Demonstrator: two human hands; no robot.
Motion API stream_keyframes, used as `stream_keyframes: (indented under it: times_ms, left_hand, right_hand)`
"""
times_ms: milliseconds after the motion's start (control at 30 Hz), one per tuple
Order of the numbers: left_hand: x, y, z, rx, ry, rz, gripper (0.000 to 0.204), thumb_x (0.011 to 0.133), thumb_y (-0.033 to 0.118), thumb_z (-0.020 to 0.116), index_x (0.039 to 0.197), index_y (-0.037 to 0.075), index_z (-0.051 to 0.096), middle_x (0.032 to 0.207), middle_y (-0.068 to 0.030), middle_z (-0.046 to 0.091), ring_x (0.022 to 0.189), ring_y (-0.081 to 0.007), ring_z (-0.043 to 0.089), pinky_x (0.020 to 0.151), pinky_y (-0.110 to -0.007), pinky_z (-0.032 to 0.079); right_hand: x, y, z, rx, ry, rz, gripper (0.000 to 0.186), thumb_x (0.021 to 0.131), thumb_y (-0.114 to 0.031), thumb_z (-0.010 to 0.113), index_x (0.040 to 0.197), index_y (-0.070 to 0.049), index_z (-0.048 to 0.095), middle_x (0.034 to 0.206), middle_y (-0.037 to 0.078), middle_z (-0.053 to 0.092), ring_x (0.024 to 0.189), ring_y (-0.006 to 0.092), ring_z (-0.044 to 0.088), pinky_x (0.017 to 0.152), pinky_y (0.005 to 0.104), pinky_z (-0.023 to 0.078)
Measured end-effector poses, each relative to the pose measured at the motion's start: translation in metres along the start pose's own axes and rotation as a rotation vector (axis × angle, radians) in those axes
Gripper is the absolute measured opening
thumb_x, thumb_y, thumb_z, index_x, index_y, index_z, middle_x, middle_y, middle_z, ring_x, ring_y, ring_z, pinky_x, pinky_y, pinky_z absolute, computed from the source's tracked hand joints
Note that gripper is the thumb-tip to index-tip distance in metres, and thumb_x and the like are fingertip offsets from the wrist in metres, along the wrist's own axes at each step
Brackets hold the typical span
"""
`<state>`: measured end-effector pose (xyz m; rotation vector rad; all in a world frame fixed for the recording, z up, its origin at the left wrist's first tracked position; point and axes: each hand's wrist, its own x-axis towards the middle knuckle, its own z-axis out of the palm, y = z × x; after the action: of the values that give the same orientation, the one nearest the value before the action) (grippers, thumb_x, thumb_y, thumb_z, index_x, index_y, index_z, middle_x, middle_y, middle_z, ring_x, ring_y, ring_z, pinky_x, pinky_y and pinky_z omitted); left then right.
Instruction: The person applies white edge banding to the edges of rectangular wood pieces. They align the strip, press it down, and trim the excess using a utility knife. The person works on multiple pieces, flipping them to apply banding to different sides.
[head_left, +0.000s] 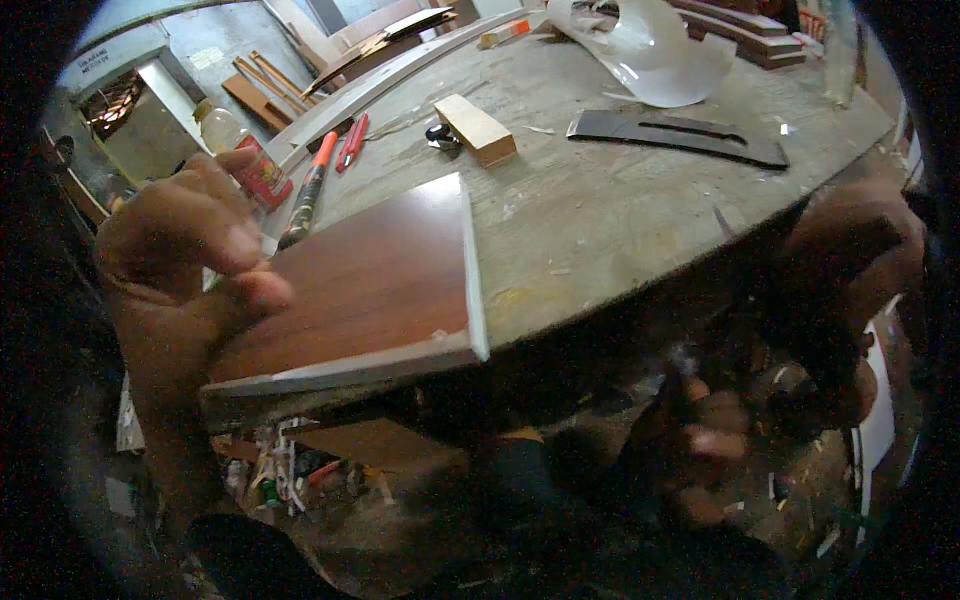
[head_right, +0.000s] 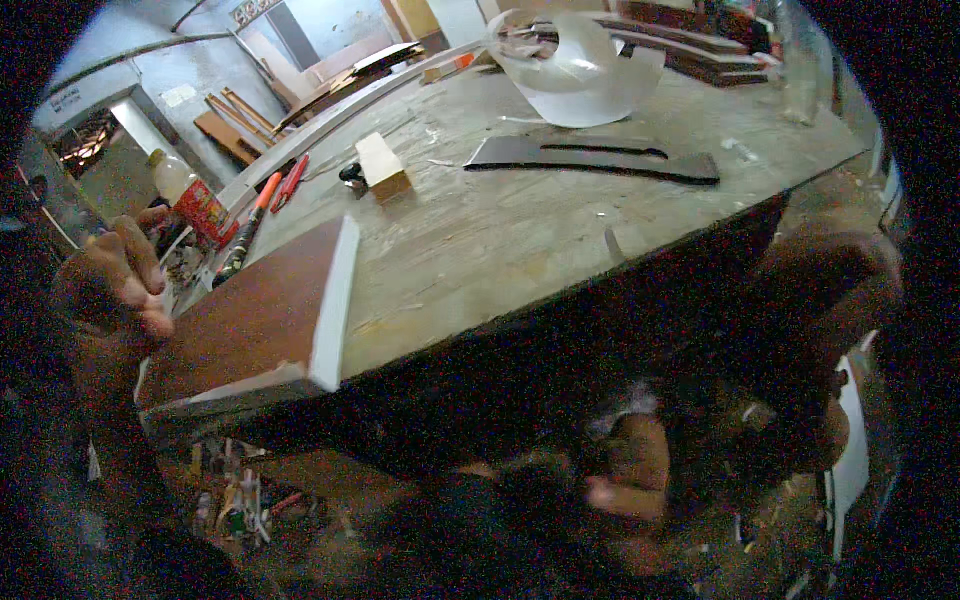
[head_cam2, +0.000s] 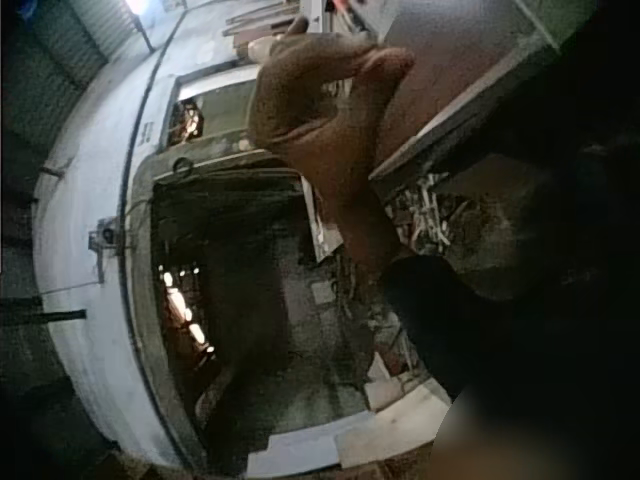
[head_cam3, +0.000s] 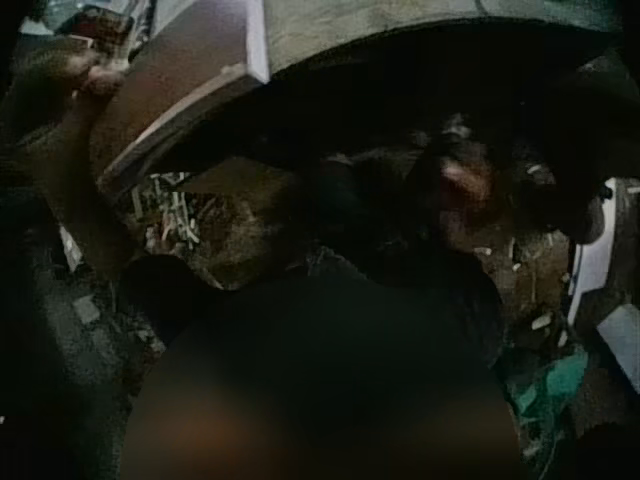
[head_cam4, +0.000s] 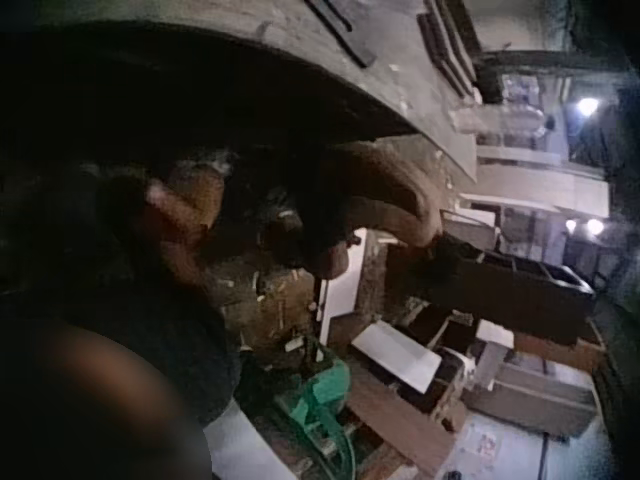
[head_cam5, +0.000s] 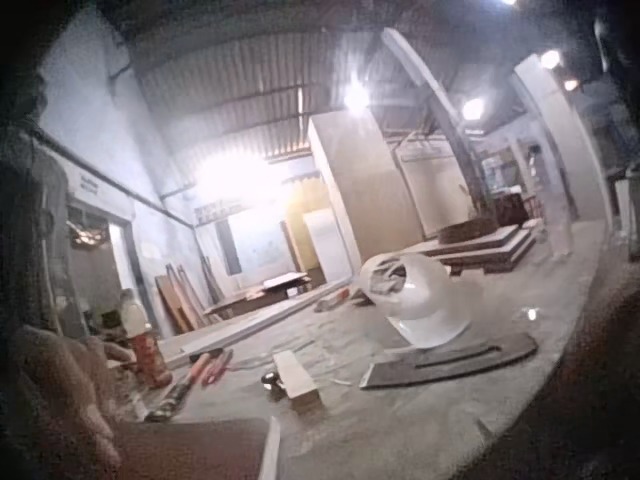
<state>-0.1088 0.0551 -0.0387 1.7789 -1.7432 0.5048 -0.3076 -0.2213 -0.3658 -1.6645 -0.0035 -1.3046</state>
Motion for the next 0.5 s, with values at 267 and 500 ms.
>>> stream_keyframes:
  times_ms: [267, 500]
  left_hand:
    - [0.005, -0.040, 0.026, -0.004, 0.006, -0.550, 0.043, 0.086, 0.038, 0.085, 0.107, 0.002, 0.072, 0.099, -0.0116, 0.073, 0.083, -0.0149, 0.069, 0.081, -0.028, 0.055]
    - [0.023, -0.042, 0.039, -0.109, -0.428, -0.222, 0.068, 0.089, 0.057, 0.073, 0.121, -0.003, 0.073, 0.127, -0.0241, 0.070, 0.122, -0.0377, 0.064, 0.108, -0.048, 0.045]
  right_hand:
    - [-0.180, 0.129, 0.031, -0.179, -0.245, 0.118, 0.032, 0.090, -0.013, 0.075, 0.120, -0.006, 0.064, 0.093, 0.010, 0.064, 0.082, 0.0264, 0.061, 0.074, 0.0385, 0.049]
    - [-0.185, 0.113, 0.060, -0.056, -0.149, 0.648, 0.040, 0.093, -0.016, 0.073, 0.128, -0.001, 0.064, 0.103, 0.010, 0.067, 0.094, 0.0262, 0.063, 0.084, 0.0382, 0.050]
